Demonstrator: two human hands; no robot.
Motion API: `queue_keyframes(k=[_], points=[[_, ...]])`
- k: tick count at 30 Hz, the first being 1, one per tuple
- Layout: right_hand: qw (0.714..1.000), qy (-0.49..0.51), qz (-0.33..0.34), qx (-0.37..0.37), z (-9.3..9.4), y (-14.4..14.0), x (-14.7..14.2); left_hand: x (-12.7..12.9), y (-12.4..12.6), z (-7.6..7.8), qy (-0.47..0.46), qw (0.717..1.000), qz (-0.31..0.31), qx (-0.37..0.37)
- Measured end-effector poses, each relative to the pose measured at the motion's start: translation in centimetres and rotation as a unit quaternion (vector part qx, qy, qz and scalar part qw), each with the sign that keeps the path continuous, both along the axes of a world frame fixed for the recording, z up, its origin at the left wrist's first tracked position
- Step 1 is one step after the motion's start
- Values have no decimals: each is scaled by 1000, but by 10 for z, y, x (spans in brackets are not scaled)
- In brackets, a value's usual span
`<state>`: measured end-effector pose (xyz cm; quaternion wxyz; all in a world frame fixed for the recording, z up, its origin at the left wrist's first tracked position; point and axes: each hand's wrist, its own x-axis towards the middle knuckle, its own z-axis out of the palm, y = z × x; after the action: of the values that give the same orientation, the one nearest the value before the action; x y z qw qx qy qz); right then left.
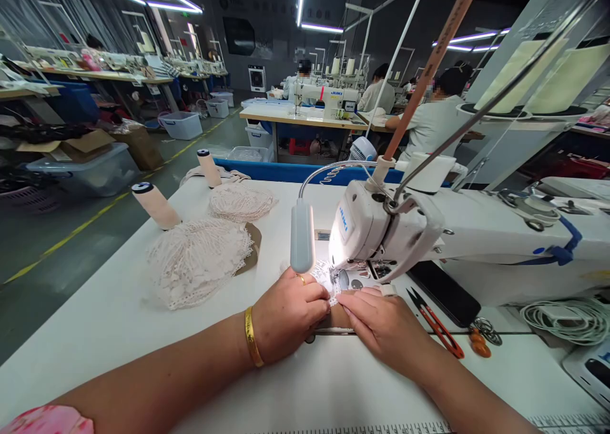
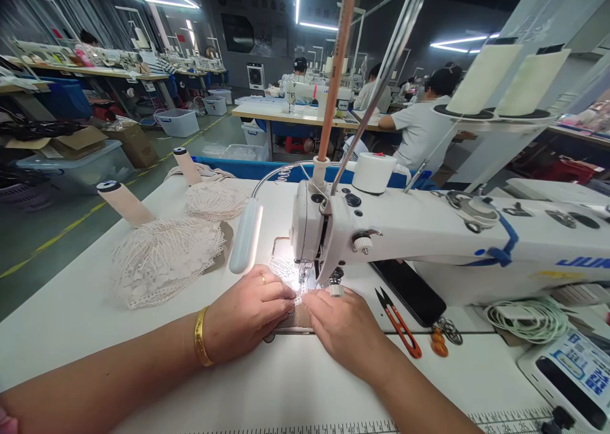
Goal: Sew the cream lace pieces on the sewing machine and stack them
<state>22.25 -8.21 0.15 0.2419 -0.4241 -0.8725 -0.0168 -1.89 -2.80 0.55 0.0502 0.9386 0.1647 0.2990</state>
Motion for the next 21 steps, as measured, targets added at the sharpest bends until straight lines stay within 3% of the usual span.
queue_keyframes(k=[21], points=[[1000, 5, 10, -7, 1, 0, -2, -1, 0, 2, 29, 999, 7, -15]])
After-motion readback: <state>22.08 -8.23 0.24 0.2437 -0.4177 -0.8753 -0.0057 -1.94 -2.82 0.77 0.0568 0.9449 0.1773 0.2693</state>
